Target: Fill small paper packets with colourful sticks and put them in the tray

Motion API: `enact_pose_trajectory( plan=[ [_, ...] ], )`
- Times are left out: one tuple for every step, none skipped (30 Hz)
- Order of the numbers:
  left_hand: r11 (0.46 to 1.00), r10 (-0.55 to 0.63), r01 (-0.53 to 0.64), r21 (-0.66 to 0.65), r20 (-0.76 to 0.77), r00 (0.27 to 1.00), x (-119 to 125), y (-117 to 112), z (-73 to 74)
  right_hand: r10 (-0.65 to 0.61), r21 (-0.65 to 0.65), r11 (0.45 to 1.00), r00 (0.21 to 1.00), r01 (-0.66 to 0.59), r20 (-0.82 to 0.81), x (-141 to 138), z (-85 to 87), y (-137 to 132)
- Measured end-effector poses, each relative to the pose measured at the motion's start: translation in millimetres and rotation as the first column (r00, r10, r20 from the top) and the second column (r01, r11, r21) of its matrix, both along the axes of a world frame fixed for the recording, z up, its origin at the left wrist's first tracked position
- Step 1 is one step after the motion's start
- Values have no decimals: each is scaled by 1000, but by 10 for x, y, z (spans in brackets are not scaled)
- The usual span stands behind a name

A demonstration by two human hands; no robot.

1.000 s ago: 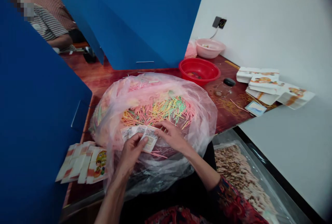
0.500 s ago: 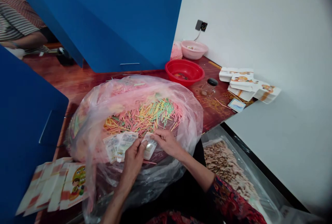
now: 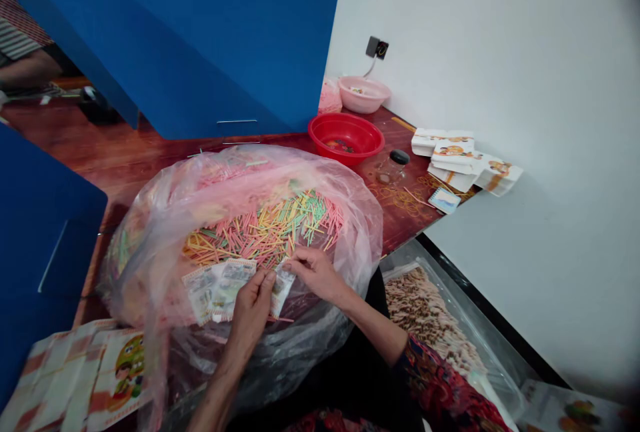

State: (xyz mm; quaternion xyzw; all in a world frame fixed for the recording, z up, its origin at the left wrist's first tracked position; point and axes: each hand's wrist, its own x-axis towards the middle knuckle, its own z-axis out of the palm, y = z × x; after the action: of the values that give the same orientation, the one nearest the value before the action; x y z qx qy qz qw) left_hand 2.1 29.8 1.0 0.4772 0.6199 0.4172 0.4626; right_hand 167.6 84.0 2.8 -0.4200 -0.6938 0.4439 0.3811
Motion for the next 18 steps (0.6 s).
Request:
enact_pose_trajectory(
  plan=[
    [1000, 24, -24, 11, -17, 1000, 6, 5, 4, -22, -11, 1000, 999, 23, 46, 32, -4, 38],
    [998, 52, -51, 32, -30, 998, 8, 8, 7, -73, -7, 997, 990, 74, 119, 79, -1, 91],
    [995, 79, -77, 56, -43, 996, 7, 9, 12, -149, 16, 989, 964, 149, 219, 140, 9, 156],
    [992, 103, -99, 78, -55, 993, 2, 7, 18, -252, 62, 967, 906, 246, 340, 211, 26, 231],
    [989, 123, -117, 92, -64, 990, -4, 3, 25, -358, 130, 932, 807, 338, 469, 288, 48, 311],
    [987, 134, -127, 96, -68, 989, -12, -4, 32, -439, 198, 893, 679, 405, 589, 362, 72, 392],
    [987, 139, -132, 95, -68, 988, -21, -13, 39, -485, 250, 858, 546, 449, 684, 429, 96, 470],
    [986, 143, -136, 91, -67, 987, -28, -24, 44, -493, 279, 840, 439, 465, 751, 481, 117, 541],
    [986, 145, -139, 89, -65, 987, -35, -35, 47, -485, 292, 831, 362, 473, 796, 516, 133, 604],
    [986, 149, -143, 90, -64, 987, -40, -45, 46, -473, 289, 827, 318, 483, 822, 532, 143, 659],
    [986, 149, -143, 92, -62, 987, -44, -53, 43, -464, 279, 821, 297, 498, 835, 531, 145, 706],
    [985, 149, -143, 93, -60, 987, -46, -59, 37, -463, 271, 810, 284, 520, 839, 516, 141, 746],
    [986, 147, -141, 94, -56, 988, -48, -63, 30, -468, 267, 798, 275, 541, 840, 491, 130, 781],
    [986, 144, -139, 95, -51, 988, -50, -64, 22, -471, 261, 785, 268, 561, 840, 461, 114, 811],
    [986, 143, -138, 95, -44, 989, -52, -64, 15, -473, 254, 775, 265, 579, 840, 431, 93, 838],
    [986, 142, -138, 93, -39, 989, -53, -64, 10, -476, 250, 771, 268, 586, 838, 402, 69, 863],
    [986, 141, -137, 90, -33, 989, -54, -63, 6, -479, 248, 771, 276, 587, 833, 379, 43, 885],
    [987, 138, -135, 87, -29, 990, -55, -63, 4, -483, 247, 769, 283, 589, 829, 361, 17, 905]
  ],
)
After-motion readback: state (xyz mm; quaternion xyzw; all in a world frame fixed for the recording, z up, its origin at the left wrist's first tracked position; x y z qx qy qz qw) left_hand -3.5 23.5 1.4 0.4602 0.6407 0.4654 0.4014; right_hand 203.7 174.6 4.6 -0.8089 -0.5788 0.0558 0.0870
